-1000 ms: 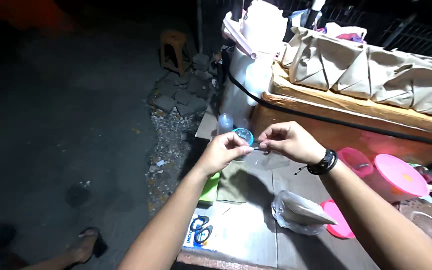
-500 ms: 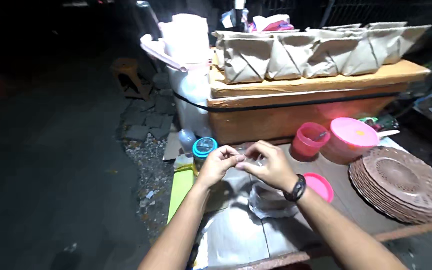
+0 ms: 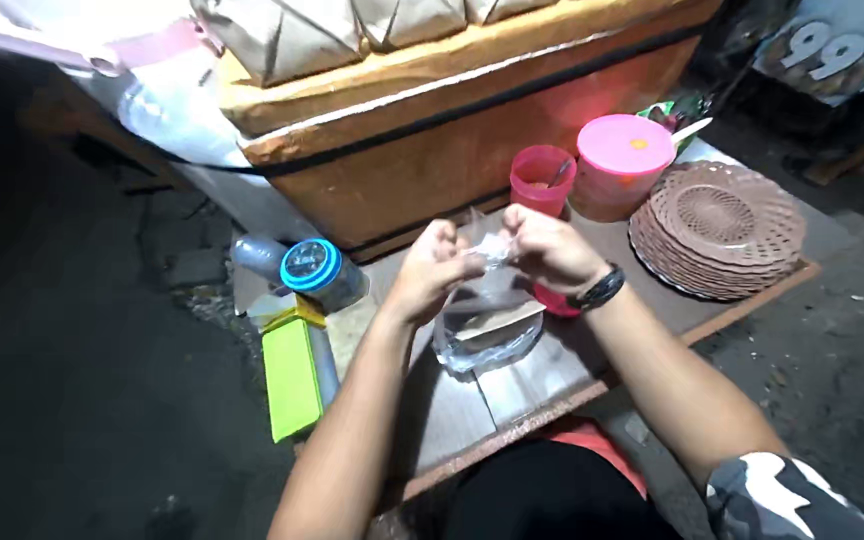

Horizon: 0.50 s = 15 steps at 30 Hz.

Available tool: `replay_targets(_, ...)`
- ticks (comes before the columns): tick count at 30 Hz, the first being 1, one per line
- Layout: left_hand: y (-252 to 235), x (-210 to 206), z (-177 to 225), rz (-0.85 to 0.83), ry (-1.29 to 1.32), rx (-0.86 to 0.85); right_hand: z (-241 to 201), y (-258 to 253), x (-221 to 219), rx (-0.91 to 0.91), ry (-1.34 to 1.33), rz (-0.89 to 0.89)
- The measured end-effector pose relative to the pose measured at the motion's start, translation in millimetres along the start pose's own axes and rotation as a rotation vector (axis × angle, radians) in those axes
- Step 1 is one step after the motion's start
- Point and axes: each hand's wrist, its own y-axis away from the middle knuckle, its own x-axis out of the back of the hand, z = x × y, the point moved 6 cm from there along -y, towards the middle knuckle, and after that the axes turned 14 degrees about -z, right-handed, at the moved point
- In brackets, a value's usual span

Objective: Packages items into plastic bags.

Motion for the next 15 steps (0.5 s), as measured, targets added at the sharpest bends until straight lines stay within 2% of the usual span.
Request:
replay_targets(2,-23,-2,4,0.244,-0.308,0.017,-9,-4,8,0.074,-0.067,-0.118)
replay_targets(4,-38,-7,10,0.398,-0.554,-0.042,-21,-3,13,0.118,0.037,-0.166)
replay_targets(5,-43,-12,13,0.422,-0.661,-0.105,-27,-2,16,0.125,0.164,-0.098)
replay_targets(7,-47,-22,15,0.372,-0.735,-0.213,-37,1,26,0.138,0.477,0.164)
replay_targets(9,-44,-31,13,0.282,-0.574,-0.222,-37,4,37,0.149,0.702,0.38)
replay_targets(10,-43,-32,11,0.216,-0.399,-0.177,-35,6,43,0.142,0.731,0.403)
replay_targets(12,-42,-31,4,0.02,0.022,-0.066,-25,12,55,0.126,0.591,0.358)
replay_targets(13,-43,-31,0,-0.068,0.149,-0.045,-21,17,57,0.101,0.5,0.342)
replay_targets(14,-45,-33,-4,-0.121,0.179,-0.042,-18,21,56,0.067,0.427,0.324)
replay_targets(15,-48,-33,-7,-0.098,0.11,-0.054,-15,24,53,0.051,0.35,0.304)
